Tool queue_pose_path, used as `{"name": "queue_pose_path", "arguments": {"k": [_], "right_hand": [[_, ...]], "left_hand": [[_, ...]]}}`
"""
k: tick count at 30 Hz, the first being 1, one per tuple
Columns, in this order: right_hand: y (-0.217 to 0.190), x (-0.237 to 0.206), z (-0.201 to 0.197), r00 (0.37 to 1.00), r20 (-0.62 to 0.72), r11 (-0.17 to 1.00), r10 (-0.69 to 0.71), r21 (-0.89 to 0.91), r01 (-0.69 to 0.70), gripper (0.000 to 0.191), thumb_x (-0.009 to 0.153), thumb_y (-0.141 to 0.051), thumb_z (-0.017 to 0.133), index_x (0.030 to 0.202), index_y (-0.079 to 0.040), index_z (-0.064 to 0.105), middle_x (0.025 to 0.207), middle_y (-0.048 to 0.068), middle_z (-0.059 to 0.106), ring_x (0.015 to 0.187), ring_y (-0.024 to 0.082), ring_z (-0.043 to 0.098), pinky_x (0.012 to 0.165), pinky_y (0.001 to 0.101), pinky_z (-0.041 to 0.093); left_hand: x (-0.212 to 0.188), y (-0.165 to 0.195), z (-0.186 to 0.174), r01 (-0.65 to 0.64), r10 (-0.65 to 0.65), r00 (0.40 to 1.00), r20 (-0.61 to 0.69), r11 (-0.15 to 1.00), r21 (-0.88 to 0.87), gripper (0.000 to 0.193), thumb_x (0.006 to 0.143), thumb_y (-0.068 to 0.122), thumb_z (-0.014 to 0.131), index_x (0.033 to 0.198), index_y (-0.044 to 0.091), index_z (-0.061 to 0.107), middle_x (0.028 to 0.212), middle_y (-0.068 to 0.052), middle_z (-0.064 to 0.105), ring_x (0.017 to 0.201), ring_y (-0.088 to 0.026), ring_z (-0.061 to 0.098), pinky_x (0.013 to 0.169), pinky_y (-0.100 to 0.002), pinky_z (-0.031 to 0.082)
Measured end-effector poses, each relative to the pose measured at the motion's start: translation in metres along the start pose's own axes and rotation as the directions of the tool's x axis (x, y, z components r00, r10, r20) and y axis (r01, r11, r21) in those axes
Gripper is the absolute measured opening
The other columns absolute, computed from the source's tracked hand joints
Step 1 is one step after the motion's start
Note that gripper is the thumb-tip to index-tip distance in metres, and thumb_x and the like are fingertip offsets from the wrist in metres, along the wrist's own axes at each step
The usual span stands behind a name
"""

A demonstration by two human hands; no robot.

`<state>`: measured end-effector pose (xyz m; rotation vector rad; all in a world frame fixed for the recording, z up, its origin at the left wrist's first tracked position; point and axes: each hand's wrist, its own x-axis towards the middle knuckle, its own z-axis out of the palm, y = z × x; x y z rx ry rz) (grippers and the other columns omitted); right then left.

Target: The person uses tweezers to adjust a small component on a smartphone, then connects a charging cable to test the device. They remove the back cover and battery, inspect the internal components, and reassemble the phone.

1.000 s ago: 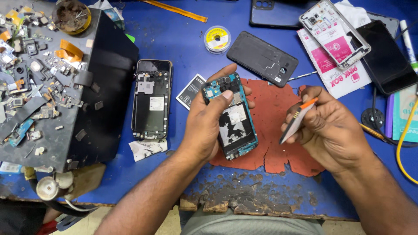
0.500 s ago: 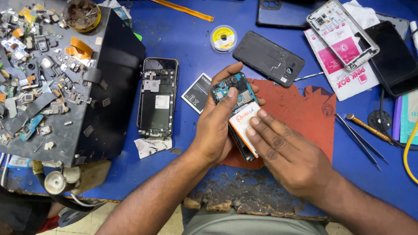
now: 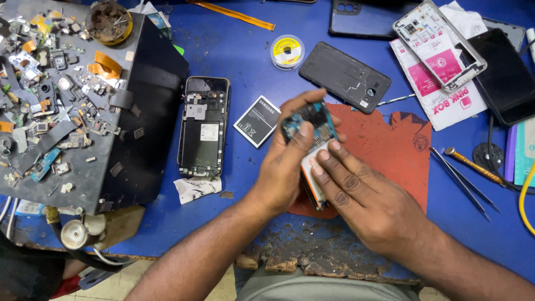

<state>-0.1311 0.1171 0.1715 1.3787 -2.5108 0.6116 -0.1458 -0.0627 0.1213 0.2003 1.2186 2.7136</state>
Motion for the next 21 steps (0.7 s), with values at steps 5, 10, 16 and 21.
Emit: {"name": "queue_pose_path", "arguments": {"k": [5,10,16,21], "right_hand": [[0.0033,0.0004,-0.0039,1.0,-0.007,1.0,0.0,0.025,0.0,0.05,0.08,-0.002,0.072,0.129,0.007,0.063,0.136,0.025,0.062,0.133,0.041,0.057,0.109,0.0494,0.05],[0.006,0.0011,-0.0035,1.0,-0.012,0.991,-0.006,0.135,0.007,0.05,0.082,-0.011,0.079,0.127,0.004,0.064,0.136,0.022,0.062,0.131,0.039,0.058,0.108,0.0468,0.051],[0.0048,-0.0014,-0.004,0.999,0.009,0.994,-0.039,0.099,0.038,0.052,0.078,-0.011,0.08,0.127,0.002,0.066,0.136,0.022,0.062,0.131,0.04,0.058,0.107,0.0471,0.052],[0.0049,-0.0009,-0.0054,0.999,0.014,0.989,-0.032,0.142,0.03,0.055,0.074,-0.011,0.081,0.126,0.001,0.066,0.136,0.022,0.063,0.132,0.039,0.058,0.107,0.0468,0.051]], "left_hand": [[-0.0017,-0.001,0.0027,0.056,-0.056,0.998,0.001,0.998,-0.011,0.054,0.113,0.039,0.049,0.157,0.009,0.038,0.128,-0.013,0.058,0.117,-0.019,0.061,0.107,-0.038,0.052],[0.0014,0.0036,-0.0023,0.047,-0.05,0.998,-0.04,0.996,-0.072,0.053,0.112,0.038,0.048,0.154,0.008,0.038,0.121,-0.015,0.06,0.109,-0.021,0.065,0.098,-0.038,0.057],[0.0006,0.0055,-0.0007,0.052,-0.052,0.998,-0.031,0.998,-0.018,0.051,0.113,0.036,0.046,0.153,0.006,0.04,0.12,-0.015,0.061,0.107,-0.02,0.066,0.096,-0.037,0.058],[-0.001,0.0055,-0.0001,0.054,-0.054,0.998,-0.034,0.998,0.01,0.049,0.113,0.036,0.045,0.151,0.006,0.042,0.119,-0.015,0.06,0.107,-0.02,0.066,0.096,-0.036,0.058]]}}
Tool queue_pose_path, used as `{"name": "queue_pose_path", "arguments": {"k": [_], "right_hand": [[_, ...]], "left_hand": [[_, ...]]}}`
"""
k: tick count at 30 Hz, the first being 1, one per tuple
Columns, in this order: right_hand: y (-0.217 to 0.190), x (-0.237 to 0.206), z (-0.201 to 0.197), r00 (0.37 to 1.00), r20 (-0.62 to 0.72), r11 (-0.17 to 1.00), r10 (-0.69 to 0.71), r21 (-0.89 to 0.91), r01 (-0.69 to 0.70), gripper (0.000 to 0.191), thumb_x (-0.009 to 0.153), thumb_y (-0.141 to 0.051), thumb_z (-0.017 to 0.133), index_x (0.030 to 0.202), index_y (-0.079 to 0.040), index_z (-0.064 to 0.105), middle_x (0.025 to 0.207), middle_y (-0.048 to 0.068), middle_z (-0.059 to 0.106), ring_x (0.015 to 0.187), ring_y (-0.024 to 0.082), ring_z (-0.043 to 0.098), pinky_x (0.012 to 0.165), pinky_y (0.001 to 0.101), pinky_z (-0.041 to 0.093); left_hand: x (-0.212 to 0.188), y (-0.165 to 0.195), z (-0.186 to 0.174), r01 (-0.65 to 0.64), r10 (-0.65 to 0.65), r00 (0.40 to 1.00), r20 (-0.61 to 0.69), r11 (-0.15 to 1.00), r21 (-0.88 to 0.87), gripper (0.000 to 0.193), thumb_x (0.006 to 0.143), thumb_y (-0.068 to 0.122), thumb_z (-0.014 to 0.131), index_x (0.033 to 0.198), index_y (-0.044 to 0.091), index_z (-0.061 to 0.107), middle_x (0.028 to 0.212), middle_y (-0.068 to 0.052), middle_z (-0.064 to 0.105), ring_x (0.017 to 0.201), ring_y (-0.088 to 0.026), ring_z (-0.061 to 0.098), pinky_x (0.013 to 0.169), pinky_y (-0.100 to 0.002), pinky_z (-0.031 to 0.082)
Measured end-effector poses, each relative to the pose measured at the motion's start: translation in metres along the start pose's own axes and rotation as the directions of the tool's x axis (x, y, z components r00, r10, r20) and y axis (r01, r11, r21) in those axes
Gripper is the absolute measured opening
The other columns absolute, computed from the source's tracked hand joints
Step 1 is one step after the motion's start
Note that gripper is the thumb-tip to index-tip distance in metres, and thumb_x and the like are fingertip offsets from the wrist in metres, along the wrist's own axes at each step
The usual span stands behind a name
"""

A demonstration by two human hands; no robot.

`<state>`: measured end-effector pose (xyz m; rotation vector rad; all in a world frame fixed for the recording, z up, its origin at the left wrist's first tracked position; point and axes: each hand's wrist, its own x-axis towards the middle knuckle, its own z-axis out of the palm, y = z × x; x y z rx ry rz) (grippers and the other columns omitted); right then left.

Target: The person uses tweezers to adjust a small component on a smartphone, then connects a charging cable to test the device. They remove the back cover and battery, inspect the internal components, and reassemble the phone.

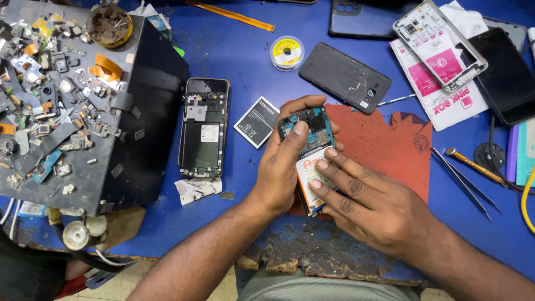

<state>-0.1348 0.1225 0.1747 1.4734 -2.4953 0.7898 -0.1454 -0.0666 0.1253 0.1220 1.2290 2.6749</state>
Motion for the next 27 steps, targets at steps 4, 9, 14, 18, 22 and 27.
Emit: {"name": "queue_pose_path", "arguments": {"k": [4,9,14,18,22,27], "right_hand": [[-0.0009,0.0013,-0.0009,1.0,0.0,0.998,-0.027,-0.049,0.027,0.053,0.076,-0.01,0.077,0.126,0.002,0.066,0.133,0.023,0.064,0.13,0.041,0.059,0.106,0.0482,0.052],[-0.004,0.0011,-0.0019,0.998,-0.021,0.995,-0.056,-0.088,0.054,0.043,0.085,-0.01,0.066,0.126,0.002,0.067,0.131,0.023,0.065,0.126,0.041,0.062,0.105,0.051,0.054],[-0.0066,-0.0005,-0.0015,0.999,-0.031,0.995,-0.044,-0.092,0.041,0.038,0.087,-0.013,0.065,0.123,-0.001,0.069,0.131,0.023,0.065,0.126,0.04,0.063,0.103,0.052,0.054],[-0.0061,-0.0033,-0.0014,0.998,-0.039,0.996,-0.041,-0.079,0.038,0.034,0.085,-0.014,0.066,0.117,-0.003,0.071,0.13,0.022,0.066,0.126,0.04,0.063,0.103,0.0532,0.054],[-0.0065,-0.0053,0.002,0.999,-0.045,0.998,-0.032,-0.053,0.029,0.032,0.083,-0.014,0.071,0.112,-0.003,0.071,0.13,0.022,0.066,0.126,0.041,0.063,0.101,0.0517,0.054],[-0.0052,-0.0045,0.0047,0.998,-0.066,0.999,-0.007,0.036,0.01,0.033,0.079,-0.012,0.075,0.111,-0.003,0.072,0.131,0.02,0.066,0.129,0.04,0.062,0.103,0.0501,0.054]], "left_hand": [[0.0001,-0.0019,-0.0004,-0.011,0.012,1.0,0.014,1.0,-0.016,0.046,0.113,0.031,0.046,0.151,0.006,0.043,0.12,-0.015,0.061,0.106,-0.02,0.066,0.096,-0.036,0.057],[-0.0002,-0.0031,-0.0004,-0.003,0.005,0.999,0.035,0.999,-0.045,0.044,0.112,0.026,0.046,0.151,0.005,0.043,0.12,-0.015,0.061,0.105,-0.02,0.066,0.094,-0.036,0.058],[-0.001,-0.0027,0.0003,0.002,0.001,0.999,0.052,0.999,-0.05,0.045,0.112,0.026,0.047,0.151,0.005,0.043,0.119,-0.014,0.061,0.105,-0.02,0.066,0.094,-0.036,0.058],[-0.0018,-0.0044,0.0026,-0.022,0.025,0.999,0.049,0.998,-0.058,0.044,0.111,0.024,0.049,0.15,0.004,0.045,0.118,-0.015,0.061,0.104,-0.021,0.066,0.093,-0.037,0.058],[-0.0042,-0.0051,0.0051,-0.007,0.008,1.0,0.004,0.998,-0.057,0.044,0.11,0.023,0.049,0.149,0.003,0.045,0.116,-0.016,0.062,0.101,-0.021,0.066,0.091,-0.037,0.058],[-0.0054,-0.0026,0.0059,-0.018,0.016,0.999,-0.037,0.998,-0.063,0.045,0.108,0.021,0.047,0.149,0.002,0.045,0.115,-0.017,0.062,0.1,-0.022,0.067,0.09,-0.038,0.059]]}}
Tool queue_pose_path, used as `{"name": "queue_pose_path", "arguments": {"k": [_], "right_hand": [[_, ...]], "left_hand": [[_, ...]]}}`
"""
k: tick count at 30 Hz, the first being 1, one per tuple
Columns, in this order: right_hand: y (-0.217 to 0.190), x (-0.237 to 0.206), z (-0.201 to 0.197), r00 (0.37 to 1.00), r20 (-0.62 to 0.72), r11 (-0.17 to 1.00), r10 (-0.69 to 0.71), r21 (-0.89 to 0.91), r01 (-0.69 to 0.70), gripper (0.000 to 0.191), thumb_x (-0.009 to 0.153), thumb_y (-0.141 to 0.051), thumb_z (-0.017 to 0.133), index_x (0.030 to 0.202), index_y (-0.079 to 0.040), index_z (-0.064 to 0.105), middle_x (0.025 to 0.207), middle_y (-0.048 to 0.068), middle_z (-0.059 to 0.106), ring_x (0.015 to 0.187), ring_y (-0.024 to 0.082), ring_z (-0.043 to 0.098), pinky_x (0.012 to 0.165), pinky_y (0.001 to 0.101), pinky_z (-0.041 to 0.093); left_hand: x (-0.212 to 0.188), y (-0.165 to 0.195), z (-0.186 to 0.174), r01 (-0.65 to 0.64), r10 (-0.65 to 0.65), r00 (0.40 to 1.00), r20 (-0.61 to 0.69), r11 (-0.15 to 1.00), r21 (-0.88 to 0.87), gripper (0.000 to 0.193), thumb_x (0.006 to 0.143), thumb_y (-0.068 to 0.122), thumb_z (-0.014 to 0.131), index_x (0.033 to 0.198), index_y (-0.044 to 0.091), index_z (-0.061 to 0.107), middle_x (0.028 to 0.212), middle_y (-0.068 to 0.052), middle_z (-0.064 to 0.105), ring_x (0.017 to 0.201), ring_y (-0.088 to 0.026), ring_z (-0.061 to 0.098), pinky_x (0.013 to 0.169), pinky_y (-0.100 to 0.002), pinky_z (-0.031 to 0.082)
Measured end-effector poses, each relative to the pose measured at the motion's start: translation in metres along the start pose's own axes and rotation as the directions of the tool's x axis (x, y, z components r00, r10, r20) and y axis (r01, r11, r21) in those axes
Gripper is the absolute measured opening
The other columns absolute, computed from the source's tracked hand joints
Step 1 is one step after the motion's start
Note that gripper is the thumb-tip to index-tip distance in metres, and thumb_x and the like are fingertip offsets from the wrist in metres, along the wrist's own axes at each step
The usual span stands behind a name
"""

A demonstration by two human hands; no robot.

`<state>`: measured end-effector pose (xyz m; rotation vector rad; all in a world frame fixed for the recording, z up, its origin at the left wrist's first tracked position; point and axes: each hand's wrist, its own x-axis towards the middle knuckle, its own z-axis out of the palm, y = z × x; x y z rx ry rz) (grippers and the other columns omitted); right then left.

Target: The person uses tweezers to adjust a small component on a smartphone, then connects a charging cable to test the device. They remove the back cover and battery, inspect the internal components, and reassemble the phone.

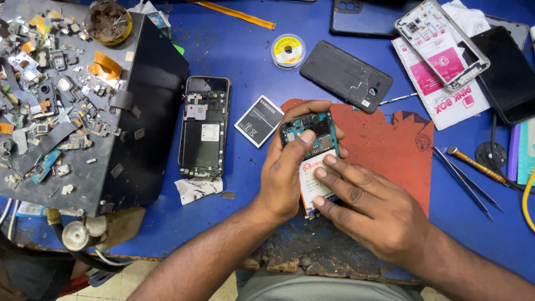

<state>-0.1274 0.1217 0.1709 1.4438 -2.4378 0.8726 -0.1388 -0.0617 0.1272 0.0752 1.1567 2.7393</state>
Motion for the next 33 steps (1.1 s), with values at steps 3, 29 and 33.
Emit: {"name": "queue_pose_path", "arguments": {"k": [3,29,33], "right_hand": [[0.002,0.002,0.001,1.0,0.008,1.0,0.014,0.002,-0.014,0.031,0.08,-0.011,0.076,0.109,-0.004,0.073,0.132,0.019,0.067,0.129,0.039,0.062,0.105,0.0517,0.053],[0.001,-0.009,-0.009,0.979,-0.198,0.968,-0.051,-0.25,0.0,0.036,0.079,-0.007,0.083,0.112,0.003,0.072,0.109,0.018,0.073,0.103,0.031,0.072,0.087,0.0457,0.061],[-0.003,-0.007,-0.01,0.978,-0.203,0.959,-0.056,-0.284,-0.004,0.03,0.081,-0.004,0.083,0.108,0.005,0.072,0.105,0.018,0.074,0.097,0.031,0.073,0.079,0.0405,0.062]], "left_hand": [[0.001,0.001,0.0,0.012,-0.013,1.0,-0.025,0.999,-0.046,0.045,0.107,0.02,0.045,0.149,0.002,0.045,0.114,-0.018,0.062,0.099,-0.023,0.067,0.09,-0.039,0.059],[0.007,-0.005,0.008,0.108,-0.167,0.952,-0.257,0.968,-0.228,0.039,0.107,0.024,0.039,0.144,0.011,0.041,0.115,-0.02,0.062,0.107,-0.034,0.068,0.091,-0.048,0.059],[0.006,-0.005,0.009,0.128,-0.186,0.949,-0.253,0.965,-0.229,0.043,0.103,0.015,0.039,0.146,0.01,0.039,0.115,-0.02,0.061,0.108,-0.034,0.067,0.092,-0.049,0.058]]}}
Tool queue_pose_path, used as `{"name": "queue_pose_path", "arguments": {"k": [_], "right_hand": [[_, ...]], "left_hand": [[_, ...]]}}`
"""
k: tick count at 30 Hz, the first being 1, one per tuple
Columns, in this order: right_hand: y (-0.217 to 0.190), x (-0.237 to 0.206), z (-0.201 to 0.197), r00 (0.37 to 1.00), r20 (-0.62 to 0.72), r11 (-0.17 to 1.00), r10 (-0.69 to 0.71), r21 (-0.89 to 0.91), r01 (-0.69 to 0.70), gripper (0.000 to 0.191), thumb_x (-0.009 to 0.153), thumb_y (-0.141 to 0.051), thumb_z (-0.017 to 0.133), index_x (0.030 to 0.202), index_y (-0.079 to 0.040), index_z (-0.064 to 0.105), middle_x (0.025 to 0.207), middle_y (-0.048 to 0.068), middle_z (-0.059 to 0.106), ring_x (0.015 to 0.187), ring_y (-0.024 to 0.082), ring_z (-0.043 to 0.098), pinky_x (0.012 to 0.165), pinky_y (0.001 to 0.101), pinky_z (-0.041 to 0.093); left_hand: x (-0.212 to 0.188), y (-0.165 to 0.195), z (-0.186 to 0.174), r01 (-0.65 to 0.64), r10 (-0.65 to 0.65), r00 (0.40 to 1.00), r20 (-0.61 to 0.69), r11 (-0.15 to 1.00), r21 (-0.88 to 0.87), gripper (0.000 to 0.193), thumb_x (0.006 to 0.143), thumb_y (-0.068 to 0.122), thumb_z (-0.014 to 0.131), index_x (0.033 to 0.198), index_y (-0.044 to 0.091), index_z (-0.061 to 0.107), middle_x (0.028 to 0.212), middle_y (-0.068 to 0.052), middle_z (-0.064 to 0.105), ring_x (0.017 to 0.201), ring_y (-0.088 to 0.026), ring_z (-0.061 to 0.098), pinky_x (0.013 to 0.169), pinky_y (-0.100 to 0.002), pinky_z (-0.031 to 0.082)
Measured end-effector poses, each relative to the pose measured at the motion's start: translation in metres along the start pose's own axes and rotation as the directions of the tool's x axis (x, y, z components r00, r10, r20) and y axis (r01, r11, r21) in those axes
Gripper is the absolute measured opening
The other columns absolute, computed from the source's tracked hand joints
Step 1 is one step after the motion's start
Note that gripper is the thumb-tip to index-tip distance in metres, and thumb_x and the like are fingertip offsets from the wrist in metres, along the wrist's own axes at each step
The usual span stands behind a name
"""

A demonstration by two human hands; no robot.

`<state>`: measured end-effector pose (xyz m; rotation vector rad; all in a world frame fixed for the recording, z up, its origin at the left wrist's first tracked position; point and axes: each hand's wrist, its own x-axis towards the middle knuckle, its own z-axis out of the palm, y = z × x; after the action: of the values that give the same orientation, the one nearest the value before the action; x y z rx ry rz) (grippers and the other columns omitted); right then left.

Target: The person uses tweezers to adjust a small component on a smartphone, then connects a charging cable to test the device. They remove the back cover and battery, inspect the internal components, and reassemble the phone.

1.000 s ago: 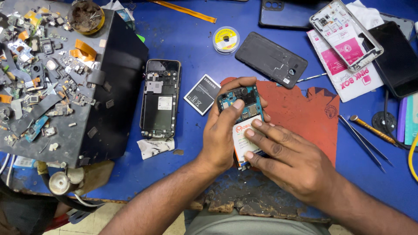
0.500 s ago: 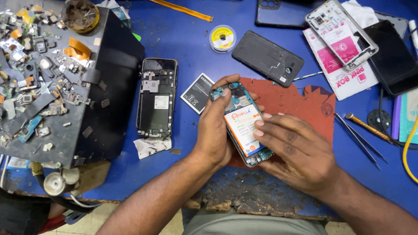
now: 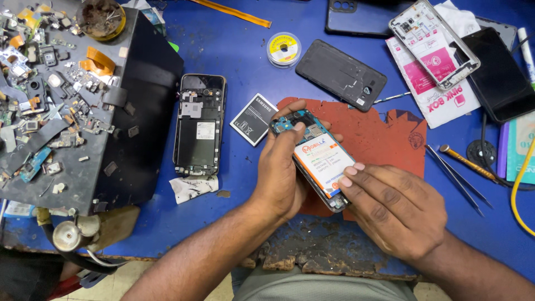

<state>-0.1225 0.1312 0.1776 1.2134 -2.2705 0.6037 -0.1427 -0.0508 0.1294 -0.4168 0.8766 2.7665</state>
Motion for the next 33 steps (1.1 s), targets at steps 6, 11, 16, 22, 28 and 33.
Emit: {"name": "queue_pose_path", "arguments": {"k": [6,11,16,22,28,33], "right_hand": [[-0.003,0.004,0.0,1.0,0.007,0.999,0.017,-0.032,-0.017,0.026,0.081,-0.001,0.082,0.105,0.005,0.074,0.102,0.018,0.075,0.096,0.03,0.075,0.077,0.0383,0.062],[-0.003,0.005,0.0,1.0,0.002,0.999,0.027,-0.024,-0.027,0.026,0.081,-0.001,0.081,0.105,0.005,0.075,0.102,0.018,0.076,0.097,0.031,0.075,0.078,0.0377,0.062],[-0.003,0.004,0.002,0.999,-0.001,0.999,0.032,-0.021,-0.032,0.026,0.08,-0.001,0.082,0.105,0.005,0.075,0.102,0.018,0.075,0.098,0.03,0.075,0.079,0.038,0.062],[0.0,0.007,0.001,0.995,0.07,0.993,0.065,0.091,-0.071,0.043,0.071,-0.01,0.083,0.11,0.004,0.072,0.108,0.018,0.074,0.101,0.033,0.074,0.08,0.0402,0.061],[0.013,0.011,0.003,0.97,0.114,0.871,0.212,0.428,-0.241,0.047,0.071,-0.016,0.086,0.112,0.0,0.069,0.11,0.015,0.073,0.103,0.03,0.074,0.088,0.0374,0.06],[0.018,0.006,-0.001,0.955,0.122,0.869,0.27,0.396,-0.296,0.028,0.078,0.001,0.081,0.104,-0.003,0.07,0.107,0.014,0.075,0.101,0.027,0.076,0.088,0.0353,0.062]], "left_hand": [[-0.002,0.001,0.0,-0.011,0.011,1.0,-0.007,1.0,-0.008,0.048,0.099,0.01,0.038,0.147,0.011,0.036,0.115,-0.02,0.06,0.108,-0.034,0.066,0.092,-0.049,0.058],[-0.003,0.001,0.001,-0.018,0.018,1.0,-0.012,1.0,-0.019,0.048,0.1,0.011,0.038,0.147,0.011,0.036,0.116,-0.021,0.059,0.109,-0.034,0.066,0.093,-0.05,0.059],[-0.004,0.002,0.002,-0.018,0.018,0.999,-0.028,1.0,-0.008,0.047,0.099,0.011,0.038,0.147,0.012,0.037,0.116,-0.021,0.06,0.108,-0.034,0.066,0.093,-0.05,0.059],[-0.001,0.002,0.001,-0.044,0.044,0.999,-0.022,0.999,0.013,0.047,0.099,0.01,0.037,0.146,0.01,0.038,0.115,-0.021,0.061,0.105,-0.033,0.067,0.091,-0.048,0.059],[0.006,0.009,-0.009,-0.078,0.075,0.996,0.048,0.996,0.052,0.042,0.102,0.011,0.039,0.144,0.008,0.042,0.111,-0.021,0.062,0.098,-0.031,0.069,0.086,-0.046,0.06],[0.006,0.005,-0.009,-0.039,0.034,0.995,0.09,0.998,0.055,0.043,0.103,0.015,0.039,0.145,0.009,0.044,0.112,-0.02,0.063,0.098,-0.031,0.07,0.085,-0.045,0.061]]}}
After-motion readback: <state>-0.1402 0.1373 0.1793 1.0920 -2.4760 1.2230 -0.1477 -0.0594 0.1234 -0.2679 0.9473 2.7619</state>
